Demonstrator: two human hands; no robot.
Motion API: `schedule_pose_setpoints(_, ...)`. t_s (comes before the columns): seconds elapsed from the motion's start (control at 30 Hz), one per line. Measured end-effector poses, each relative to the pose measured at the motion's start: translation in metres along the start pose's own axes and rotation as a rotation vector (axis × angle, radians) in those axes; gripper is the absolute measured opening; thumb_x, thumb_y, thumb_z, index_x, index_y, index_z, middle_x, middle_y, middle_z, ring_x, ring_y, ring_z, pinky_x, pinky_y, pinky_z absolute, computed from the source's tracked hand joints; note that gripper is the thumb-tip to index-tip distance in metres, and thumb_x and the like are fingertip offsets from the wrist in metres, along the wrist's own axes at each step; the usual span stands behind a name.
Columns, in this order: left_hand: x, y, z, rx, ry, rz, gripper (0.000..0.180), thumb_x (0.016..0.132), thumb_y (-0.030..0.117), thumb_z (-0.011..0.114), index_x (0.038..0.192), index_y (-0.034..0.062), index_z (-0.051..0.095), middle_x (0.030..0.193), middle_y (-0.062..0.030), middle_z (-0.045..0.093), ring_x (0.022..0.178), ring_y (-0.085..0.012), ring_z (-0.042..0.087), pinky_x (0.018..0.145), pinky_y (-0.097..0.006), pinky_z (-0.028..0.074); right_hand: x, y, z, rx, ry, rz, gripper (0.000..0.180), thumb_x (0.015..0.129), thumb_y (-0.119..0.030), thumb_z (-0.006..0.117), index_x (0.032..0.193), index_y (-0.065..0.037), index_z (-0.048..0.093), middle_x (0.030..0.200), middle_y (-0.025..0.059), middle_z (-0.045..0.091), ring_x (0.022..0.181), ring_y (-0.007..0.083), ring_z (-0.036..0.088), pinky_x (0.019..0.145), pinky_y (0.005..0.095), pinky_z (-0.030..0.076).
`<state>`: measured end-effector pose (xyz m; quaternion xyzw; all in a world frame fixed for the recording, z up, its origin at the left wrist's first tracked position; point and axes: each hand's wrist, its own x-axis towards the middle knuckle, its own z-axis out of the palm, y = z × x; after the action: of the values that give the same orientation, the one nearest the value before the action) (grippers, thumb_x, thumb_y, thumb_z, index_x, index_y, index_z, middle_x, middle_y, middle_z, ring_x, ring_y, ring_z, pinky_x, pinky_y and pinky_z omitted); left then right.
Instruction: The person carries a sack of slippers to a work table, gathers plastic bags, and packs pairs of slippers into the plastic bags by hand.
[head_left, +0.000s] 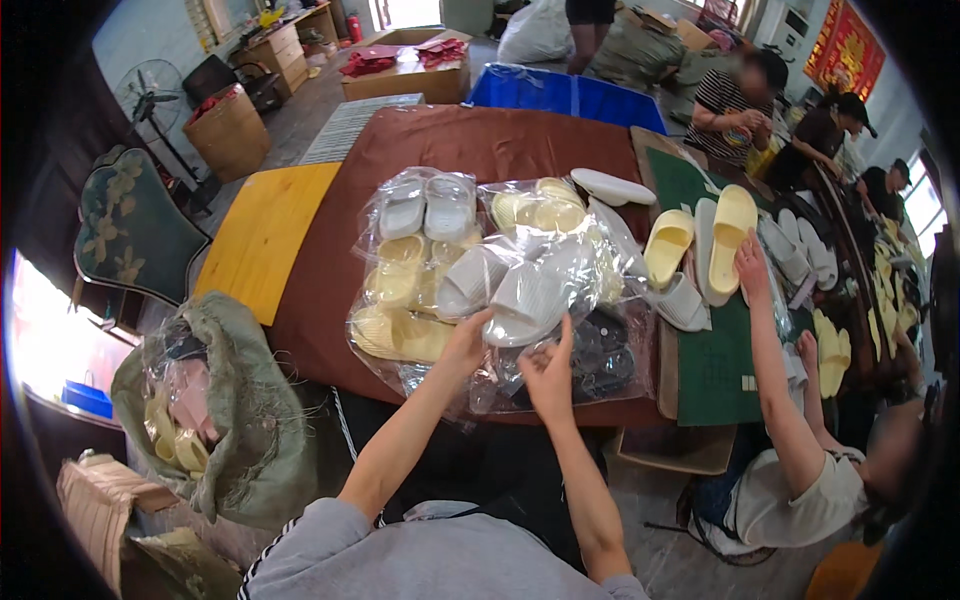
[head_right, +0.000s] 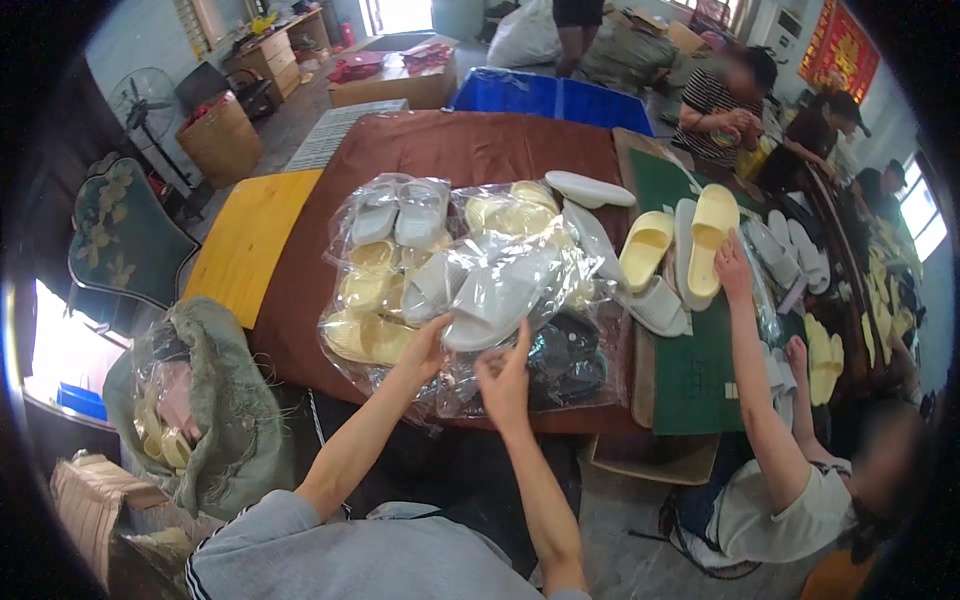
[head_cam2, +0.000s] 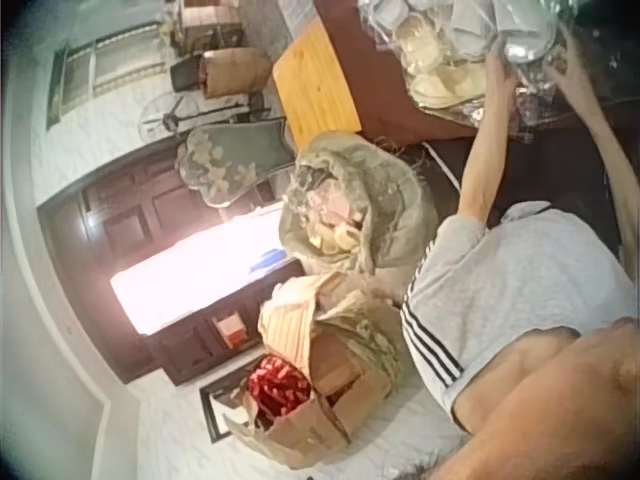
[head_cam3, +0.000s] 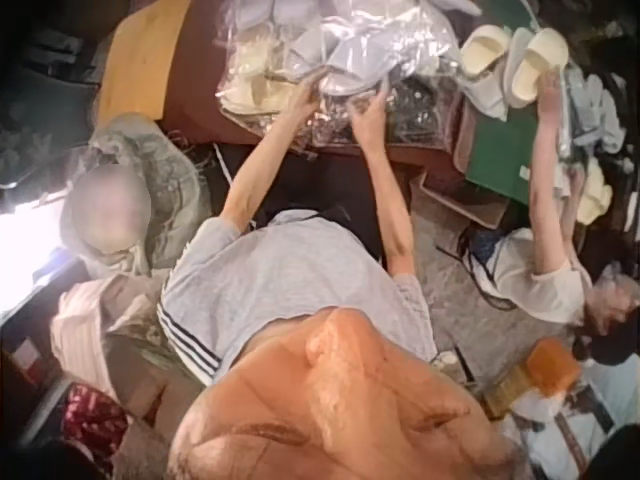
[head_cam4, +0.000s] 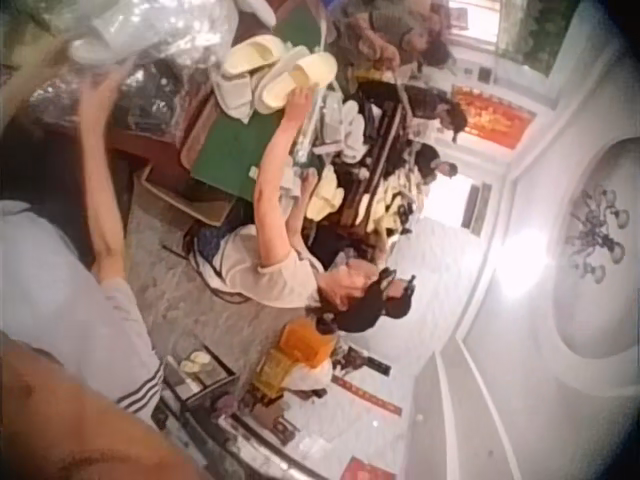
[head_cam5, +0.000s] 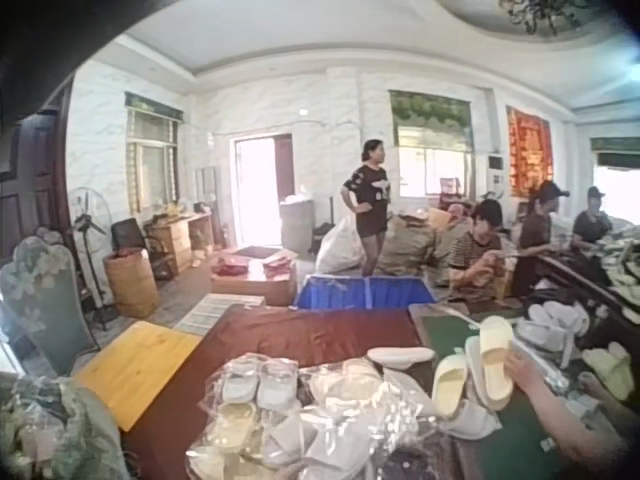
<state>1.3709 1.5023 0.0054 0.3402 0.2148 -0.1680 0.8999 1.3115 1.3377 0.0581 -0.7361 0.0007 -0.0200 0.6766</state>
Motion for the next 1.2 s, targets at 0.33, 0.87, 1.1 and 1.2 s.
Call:
schedule_pose_setpoints(0.33, -0.099, -0.016, -0.129, 0.103, 0.039, -0.052, 0.075, 0.083, 0.008, 0.070, 0.145, 0.0112, 0.028, 0.133, -0.0145, 0.051, 0.117, -0.0276, 0.055, 0.095, -0.041, 0.050, -0.033, -0.051, -0.100, -0.348, 0.165, -0.167, 0.021, 0.097, -0.007, 0.050, 0.112, 0.003, 0.061, 0.097, 0.0058, 0.063, 0.085, 0.0128, 0.060, 0.077, 0.0269, 0.050)
schedule_pose_setpoints(0.87, -0.126, 0.015, -0.157, 0.260, -0.243, -0.013, 0.093, 0.075, -0.004, 0.071, 0.149, 0.0063, 0.015, 0.143, -0.0210, 0.042, 0.128, -0.0312, 0.048, 0.106, -0.042, 0.042, 0.016, 0.017, -0.087, -0.170, -0.683, 0.460, 0.079, 0.082, -0.025, 0.074, 0.147, -0.010, 0.032, 0.125, 0.0129, 0.055, 0.104, 0.0187, 0.055, 0.094, 0.0336, 0.043)
schedule_pose_setpoints(1.1, -0.143, 0.011, -0.172, 0.340, -0.330, -0.085, 0.096, 0.070, -0.008, 0.071, 0.149, 0.0054, 0.017, 0.141, -0.0177, 0.045, 0.130, -0.0284, 0.045, 0.110, -0.039, 0.037, -0.013, 0.074, -0.048, -0.341, -0.706, 0.166, 0.072, 0.084, -0.032, 0.074, 0.143, -0.007, 0.042, 0.133, 0.0118, 0.055, 0.119, 0.0210, 0.051, 0.101, 0.0352, 0.040)
schedule_pose_setpoints(1.2, -0.153, 0.008, -0.185, 0.359, -0.359, -0.107, 0.092, 0.070, -0.006, 0.071, 0.148, 0.0028, 0.024, 0.141, -0.0177, 0.046, 0.132, -0.0279, 0.044, 0.112, -0.039, 0.034, -0.037, 0.059, -0.045, -0.232, -0.670, 0.222, 0.070, 0.085, -0.017, 0.071, 0.145, -0.004, 0.036, 0.139, 0.0102, 0.050, 0.125, 0.0194, 0.048, 0.105, 0.0325, 0.037)
